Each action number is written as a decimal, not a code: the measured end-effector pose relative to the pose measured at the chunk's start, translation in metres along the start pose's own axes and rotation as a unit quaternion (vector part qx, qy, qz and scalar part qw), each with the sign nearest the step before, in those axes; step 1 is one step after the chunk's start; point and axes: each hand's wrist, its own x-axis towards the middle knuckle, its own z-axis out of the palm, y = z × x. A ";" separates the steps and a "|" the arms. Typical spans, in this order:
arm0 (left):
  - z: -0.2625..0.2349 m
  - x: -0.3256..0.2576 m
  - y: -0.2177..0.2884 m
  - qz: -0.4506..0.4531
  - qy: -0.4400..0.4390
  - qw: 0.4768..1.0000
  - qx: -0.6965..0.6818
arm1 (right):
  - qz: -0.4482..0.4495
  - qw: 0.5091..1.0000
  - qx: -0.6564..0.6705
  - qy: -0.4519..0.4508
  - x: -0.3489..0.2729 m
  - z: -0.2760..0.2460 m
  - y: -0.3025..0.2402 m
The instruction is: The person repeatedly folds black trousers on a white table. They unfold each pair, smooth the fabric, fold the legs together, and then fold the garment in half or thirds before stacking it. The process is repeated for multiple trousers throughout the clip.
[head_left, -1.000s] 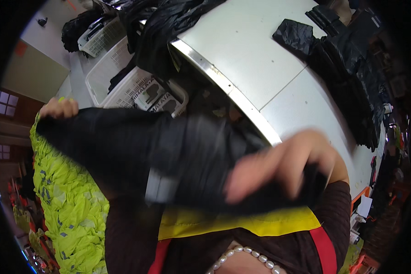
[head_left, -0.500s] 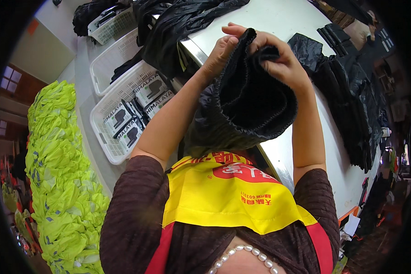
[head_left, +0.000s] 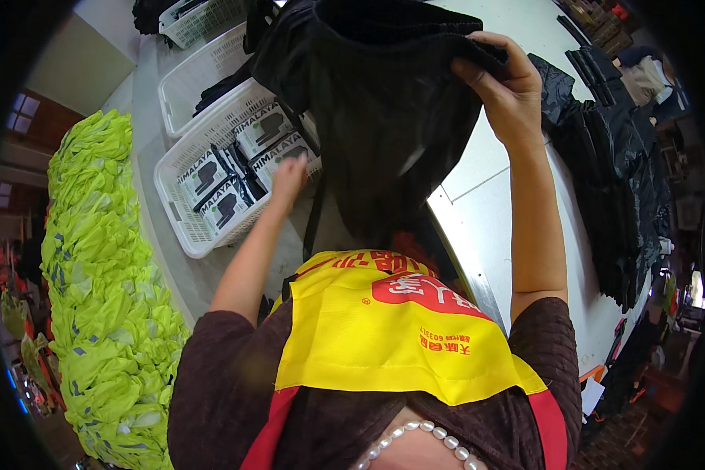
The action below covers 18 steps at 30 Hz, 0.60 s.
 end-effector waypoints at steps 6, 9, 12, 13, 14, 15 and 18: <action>0.070 -0.005 -0.086 -0.181 0.007 0.962 -0.205 | 0.034 0.999 -0.027 -0.003 0.005 -0.013 -0.024; 0.092 0.011 -0.064 -0.141 -0.088 0.963 -0.212 | 0.037 0.998 0.031 -0.030 -0.004 -0.036 -0.026; 0.098 -0.009 -0.020 -0.170 -0.208 0.949 -0.167 | 0.052 0.997 0.060 0.004 -0.013 -0.057 -0.035; 0.098 -0.019 -0.009 -0.206 -0.236 0.939 -0.140 | 0.056 0.995 0.075 0.021 -0.015 -0.065 -0.036; 0.103 -0.027 -0.008 -0.242 -0.268 0.906 -0.221 | 0.043 0.994 0.103 0.015 -0.016 -0.074 -0.036; 0.108 -0.034 -0.007 -0.276 -0.297 0.864 -0.300 | 0.051 0.991 0.120 0.025 -0.019 -0.083 -0.036; 0.114 -0.043 0.019 -0.255 -0.353 0.791 -0.430 | 0.048 0.984 0.166 0.033 -0.027 -0.099 -0.038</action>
